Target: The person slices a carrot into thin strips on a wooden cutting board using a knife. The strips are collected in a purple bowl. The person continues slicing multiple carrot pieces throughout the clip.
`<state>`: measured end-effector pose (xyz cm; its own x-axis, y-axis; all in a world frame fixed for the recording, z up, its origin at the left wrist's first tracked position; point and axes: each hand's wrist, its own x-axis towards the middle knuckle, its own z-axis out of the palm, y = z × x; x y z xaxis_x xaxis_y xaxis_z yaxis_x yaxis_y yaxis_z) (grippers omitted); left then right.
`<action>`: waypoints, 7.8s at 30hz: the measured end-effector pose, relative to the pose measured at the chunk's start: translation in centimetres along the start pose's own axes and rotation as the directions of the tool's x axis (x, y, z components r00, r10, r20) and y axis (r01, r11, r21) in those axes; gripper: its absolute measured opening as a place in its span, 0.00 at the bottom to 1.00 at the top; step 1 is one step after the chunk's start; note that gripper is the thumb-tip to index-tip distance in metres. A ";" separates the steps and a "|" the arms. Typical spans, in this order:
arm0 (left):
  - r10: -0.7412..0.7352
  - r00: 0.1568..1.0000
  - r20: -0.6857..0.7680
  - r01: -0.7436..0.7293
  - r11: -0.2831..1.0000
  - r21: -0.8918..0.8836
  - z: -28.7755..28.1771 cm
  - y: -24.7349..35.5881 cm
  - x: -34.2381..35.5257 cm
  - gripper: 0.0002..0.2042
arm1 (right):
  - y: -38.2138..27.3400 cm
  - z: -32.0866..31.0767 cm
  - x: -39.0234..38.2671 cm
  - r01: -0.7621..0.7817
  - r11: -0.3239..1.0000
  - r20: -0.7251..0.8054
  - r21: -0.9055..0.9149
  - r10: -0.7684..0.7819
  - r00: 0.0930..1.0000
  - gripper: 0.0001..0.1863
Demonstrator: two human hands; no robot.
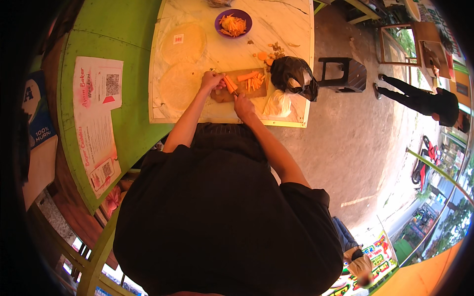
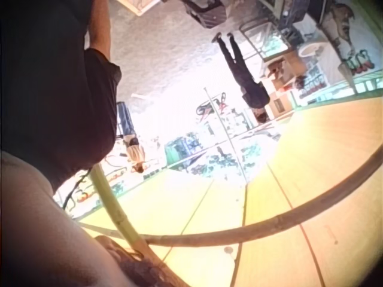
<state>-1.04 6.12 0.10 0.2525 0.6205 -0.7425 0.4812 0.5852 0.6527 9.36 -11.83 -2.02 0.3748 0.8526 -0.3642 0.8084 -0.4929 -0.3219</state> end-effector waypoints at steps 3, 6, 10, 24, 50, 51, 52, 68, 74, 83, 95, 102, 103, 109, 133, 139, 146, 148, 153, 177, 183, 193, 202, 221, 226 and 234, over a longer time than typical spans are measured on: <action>-0.009 1.000 0.008 0.009 1.000 0.013 -0.1 0.1 0.1 0.15 | 0.0 0.3 0.1 -0.018 1.000 -0.010 0.015 0.018 1.000 0.24; -0.010 1.000 0.024 0.009 1.000 0.013 -0.2 0.3 0.0 0.15 | 0.1 0.6 0.1 -0.014 1.000 -0.031 0.027 0.015 0.999 0.24; -0.001 1.000 0.014 0.001 1.000 0.008 -0.1 -0.1 0.1 0.14 | 0.0 0.7 0.2 -0.007 1.000 -0.019 -0.024 0.006 1.000 0.24; -0.029 0.999 0.044 0.026 0.996 0.080 -0.4 0.8 0.6 0.13 | -0.3 1.2 0.3 -0.015 0.999 -0.045 -0.040 0.014 0.999 0.25; 0.029 0.998 0.050 -0.035 0.993 0.113 0.0 0.5 0.7 0.15 | -1.0 0.9 1.9 -0.099 0.986 0.160 -0.132 0.120 0.980 0.30; 0.037 0.998 0.045 -0.042 0.994 0.103 -0.1 0.2 0.7 0.15 | -1.0 0.4 1.7 -0.103 0.988 0.167 -0.111 0.120 0.979 0.29; 0.046 0.998 0.041 -0.049 0.994 0.094 -0.2 -0.1 0.8 0.15 | -1.1 -0.2 1.6 -0.107 0.990 0.173 -0.090 0.121 0.977 0.29; 0.222 0.973 0.069 -0.221 0.975 -0.011 0.5 -2.8 -1.2 0.16 | -1.6 0.7 1.0 -0.036 0.968 0.058 -0.250 0.052 0.997 0.27; 0.235 0.969 0.071 -0.234 0.972 -0.019 0.7 -2.7 -2.1 0.15 | -1.8 -1.3 0.9 -0.197 0.979 0.179 -0.056 0.204 0.962 0.29; 0.257 0.964 0.067 -0.254 0.966 -0.051 0.8 -3.6 -2.0 0.14 | 1.5 0.0 -0.9 0.044 0.960 -0.131 0.277 -0.008 0.991 0.31; 0.314 0.949 0.026 -0.312 0.948 -0.061 0.6 -5.5 -1.9 0.11 | 3.5 4.8 -0.7 0.262 0.952 -0.367 0.159 -0.190 0.911 0.31; 0.344 0.939 -0.024 -0.342 0.938 0.054 1.8 -3.7 -3.3 0.16 | 6.0 8.0 0.7 0.257 0.961 -0.322 -0.105 -0.278 0.905 0.32; 0.363 0.931 -0.037 -0.357 0.927 0.114 2.2 -3.5 -3.6 0.18 | 5.8 7.9 0.6 0.224 0.971 -0.295 -0.082 -0.239 0.925 0.33; 0.296 0.953 -0.059 -0.283 0.944 0.166 3.1 -4.1 -2.6 0.24 | 2.4 2.9 -1.2 0.063 0.988 -0.213 0.144 -0.032 0.977 0.34; 0.278 0.956 -0.091 -0.264 0.954 0.140 4.6 -3.4 -3.5 0.29 | 1.1 -1.2 -2.7 0.151 0.968 -0.218 0.201 -0.107 0.970 0.22; 0.422 0.898 -0.125 -0.396 0.898 0.189 3.9 -4.9 -2.0 0.31 | -0.7 -2.5 -2.4 0.262 0.834 -0.234 0.486 -0.165 0.958 0.16; 0.564 0.800 -0.204 -0.558 0.825 0.091 3.8 -3.5 -2.6 0.32 | -2.5 -4.0 -1.2 0.209 0.823 -0.167 0.528 -0.141 0.976 0.16; 0.587 0.798 -0.141 -0.578 0.810 0.102 3.6 -3.3 -2.7 0.31 | -1.9 -2.9 -0.7 0.312 0.831 -0.255 0.460 -0.213 0.943 0.16; 0.521 0.854 -0.010 -0.521 0.854 0.017 2.2 -3.2 -3.4 0.29 | -1.9 -5.1 -1.1 0.254 0.863 -0.165 0.436 -0.201 0.966 0.16; 0.399 0.916 -0.035 -0.388 0.862 -0.326 3.3 -2.7 -5.0 0.26 | -1.4 -8.6 -0.7 0.188 0.883 -0.123 0.431 -0.149 0.981 0.20; 0.370 0.883 -0.290 -0.376 0.926 0.034 5.5 -1.8 -4.9 0.33 | -3.1 -8.0 -1.2 0.084 0.886 -0.167 0.457 -0.007 0.986 0.20; 0.450 0.886 -0.113 -0.457 0.888 -0.052 4.3 -4.6 -2.5 0.32 | -1.1 -8.4 -0.8 0.225 0.900 -0.222 0.373 -0.149 0.964 0.20; 0.457 0.883 0.107 -0.459 0.888 0.002 3.6 -6.1 -4.2 0.28 | 4.9 -6.9 3.1 0.240 0.857 -0.485 0.457 0.014 0.874 0.18; 0.435 0.901 -0.011 -0.433 0.899 0.063 1.8 -5.3 -5.6 0.21 | 1.5 -8.2 0.5 -0.233 0.394 0.231 0.889 0.051 0.972 0.26; 0.587 0.799 -0.131 -0.526 0.788 0.321 1.8 -5.9 -4.0 0.25 | 1.2 -6.6 -0.2 -0.239 0.421 0.241 0.875 0.050 0.969 0.26; 0.650 0.743 -0.161 -0.429 0.647 0.630 1.8 -3.5 -3.3 0.28 | 3.6 -5.3 -2.1 -0.276 0.395 0.250 0.876 0.118 0.961 0.23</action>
<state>-2.03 1.06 0.03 0.3652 0.9252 -0.1030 0.7319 -0.2170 0.6459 13.88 -14.52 2.18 0.3418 0.7179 -0.6065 -0.1820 -0.5826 -0.7921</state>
